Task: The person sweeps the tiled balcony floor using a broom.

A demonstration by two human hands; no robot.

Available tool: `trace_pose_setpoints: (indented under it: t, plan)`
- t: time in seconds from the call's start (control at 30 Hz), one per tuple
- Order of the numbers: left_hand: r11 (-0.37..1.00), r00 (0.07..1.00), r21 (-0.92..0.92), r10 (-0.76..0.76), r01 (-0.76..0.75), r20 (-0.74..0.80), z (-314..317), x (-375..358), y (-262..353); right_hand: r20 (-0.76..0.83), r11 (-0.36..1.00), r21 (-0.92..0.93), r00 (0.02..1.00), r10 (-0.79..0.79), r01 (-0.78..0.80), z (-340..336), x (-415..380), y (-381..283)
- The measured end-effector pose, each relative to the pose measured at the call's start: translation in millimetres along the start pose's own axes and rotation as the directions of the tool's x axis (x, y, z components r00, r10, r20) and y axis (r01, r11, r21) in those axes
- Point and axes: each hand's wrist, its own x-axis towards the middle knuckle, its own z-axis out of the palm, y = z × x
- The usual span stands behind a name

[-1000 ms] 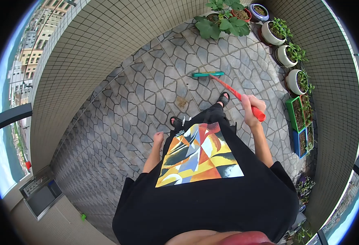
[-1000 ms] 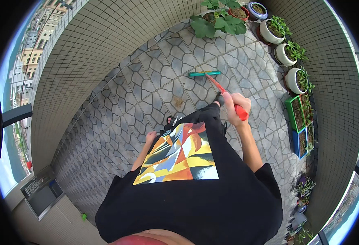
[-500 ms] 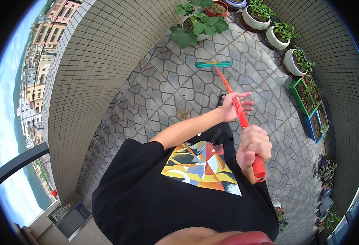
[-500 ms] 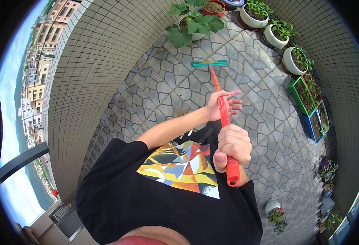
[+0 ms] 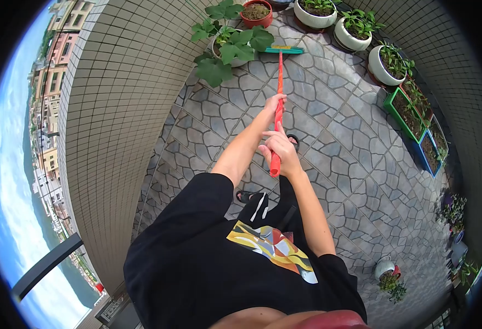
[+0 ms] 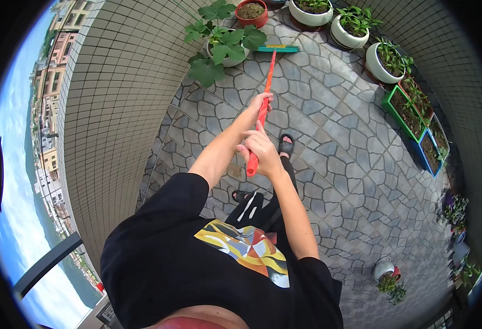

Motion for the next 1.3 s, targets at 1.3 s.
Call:
trace_pose_setpoints:
  t: [1.3]
  plan:
    - [0.988, 0.951, 0.135, -0.029, 0.074, -0.307, -109, -256, -121, 0.214, 0.943, 0.278, 0.969, 0.127, -0.185, 37, -70, -179]
